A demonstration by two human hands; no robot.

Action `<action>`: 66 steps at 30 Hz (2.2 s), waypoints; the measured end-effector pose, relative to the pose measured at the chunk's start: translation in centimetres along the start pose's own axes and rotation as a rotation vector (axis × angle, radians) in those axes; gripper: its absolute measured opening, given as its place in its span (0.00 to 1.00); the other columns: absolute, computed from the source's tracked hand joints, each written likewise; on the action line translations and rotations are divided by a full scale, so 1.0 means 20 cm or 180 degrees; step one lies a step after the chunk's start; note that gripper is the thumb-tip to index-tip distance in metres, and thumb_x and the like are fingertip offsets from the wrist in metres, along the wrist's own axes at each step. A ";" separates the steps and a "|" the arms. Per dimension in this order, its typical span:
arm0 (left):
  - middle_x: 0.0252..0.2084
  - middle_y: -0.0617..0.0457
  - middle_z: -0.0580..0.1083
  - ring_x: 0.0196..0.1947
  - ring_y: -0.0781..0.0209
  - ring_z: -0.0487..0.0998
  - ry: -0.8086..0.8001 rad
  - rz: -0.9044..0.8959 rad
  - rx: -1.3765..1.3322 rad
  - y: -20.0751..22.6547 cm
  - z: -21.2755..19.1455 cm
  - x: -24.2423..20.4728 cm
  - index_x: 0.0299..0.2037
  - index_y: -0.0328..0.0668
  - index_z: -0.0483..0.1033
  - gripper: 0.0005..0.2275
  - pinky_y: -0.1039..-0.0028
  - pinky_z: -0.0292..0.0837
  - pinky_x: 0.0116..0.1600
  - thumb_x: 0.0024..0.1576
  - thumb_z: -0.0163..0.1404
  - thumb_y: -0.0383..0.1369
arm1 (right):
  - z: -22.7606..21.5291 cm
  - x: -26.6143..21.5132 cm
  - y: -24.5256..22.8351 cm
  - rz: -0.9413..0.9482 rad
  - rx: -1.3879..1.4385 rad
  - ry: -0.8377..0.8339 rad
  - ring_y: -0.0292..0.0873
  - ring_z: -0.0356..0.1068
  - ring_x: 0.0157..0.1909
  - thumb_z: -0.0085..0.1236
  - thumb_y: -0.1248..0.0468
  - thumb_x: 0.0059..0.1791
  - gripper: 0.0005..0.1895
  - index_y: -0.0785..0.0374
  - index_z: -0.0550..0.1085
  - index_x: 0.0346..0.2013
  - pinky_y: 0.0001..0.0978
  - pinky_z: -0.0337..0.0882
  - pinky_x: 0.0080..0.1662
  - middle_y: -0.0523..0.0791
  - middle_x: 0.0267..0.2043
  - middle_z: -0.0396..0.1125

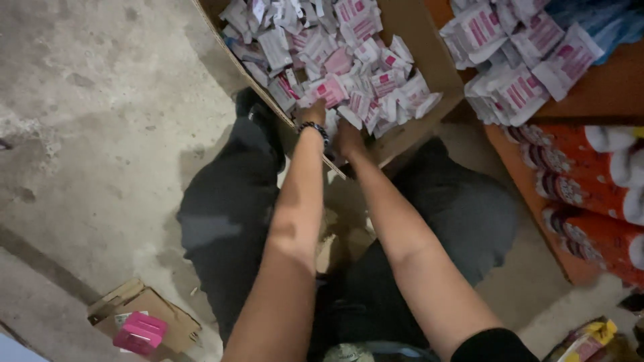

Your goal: The person sits on the floor and repeatedly picks small white packets with pink labels from a cardboard box, then places them onto a nearby shelf. The action is repeated continuously throughout the clip.

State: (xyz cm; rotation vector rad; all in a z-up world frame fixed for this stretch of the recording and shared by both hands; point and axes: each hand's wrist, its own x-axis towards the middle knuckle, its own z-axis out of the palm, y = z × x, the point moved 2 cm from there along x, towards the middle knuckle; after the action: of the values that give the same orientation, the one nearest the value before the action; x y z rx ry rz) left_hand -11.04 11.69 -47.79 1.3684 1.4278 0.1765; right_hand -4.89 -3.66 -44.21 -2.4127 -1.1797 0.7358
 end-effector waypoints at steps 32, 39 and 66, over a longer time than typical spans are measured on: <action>0.66 0.45 0.66 0.61 0.33 0.68 -0.1294 -0.0387 -0.1874 1.64 -0.60 -1.12 0.69 0.48 0.59 0.34 0.30 0.64 0.50 0.54 0.51 0.51 | -2.12 -0.56 -1.00 -0.0480 0.1249 -0.0059 0.44 0.73 0.50 0.52 0.48 0.53 0.33 0.58 0.60 0.70 0.41 0.74 0.47 0.47 0.57 0.70; 0.47 0.47 0.77 0.45 0.55 0.80 -0.1969 0.0571 -0.3161 1.78 -0.53 -1.31 0.53 0.33 0.73 0.17 0.63 0.77 0.50 0.62 0.50 0.40 | -2.25 -0.69 -0.90 -0.0120 0.2362 0.0131 0.35 0.71 0.48 0.61 0.49 0.52 0.29 0.65 0.71 0.61 0.29 0.73 0.43 0.44 0.51 0.72; 0.33 0.55 0.79 0.31 0.65 0.79 -0.1143 0.1682 -0.1685 1.93 -0.59 -1.70 0.39 0.39 0.78 0.23 0.70 0.74 0.33 0.65 0.40 0.52 | -2.21 -0.71 -0.90 -0.0205 0.3755 0.1461 0.33 0.68 0.26 0.42 0.42 0.59 0.25 0.60 0.73 0.39 0.27 0.68 0.27 0.39 0.28 0.69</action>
State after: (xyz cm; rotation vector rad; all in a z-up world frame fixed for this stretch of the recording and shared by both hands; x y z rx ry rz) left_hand -5.06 4.11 4.23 1.2207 0.6344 0.5774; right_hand 2.75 -8.24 4.87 -1.4034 -0.4001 0.5572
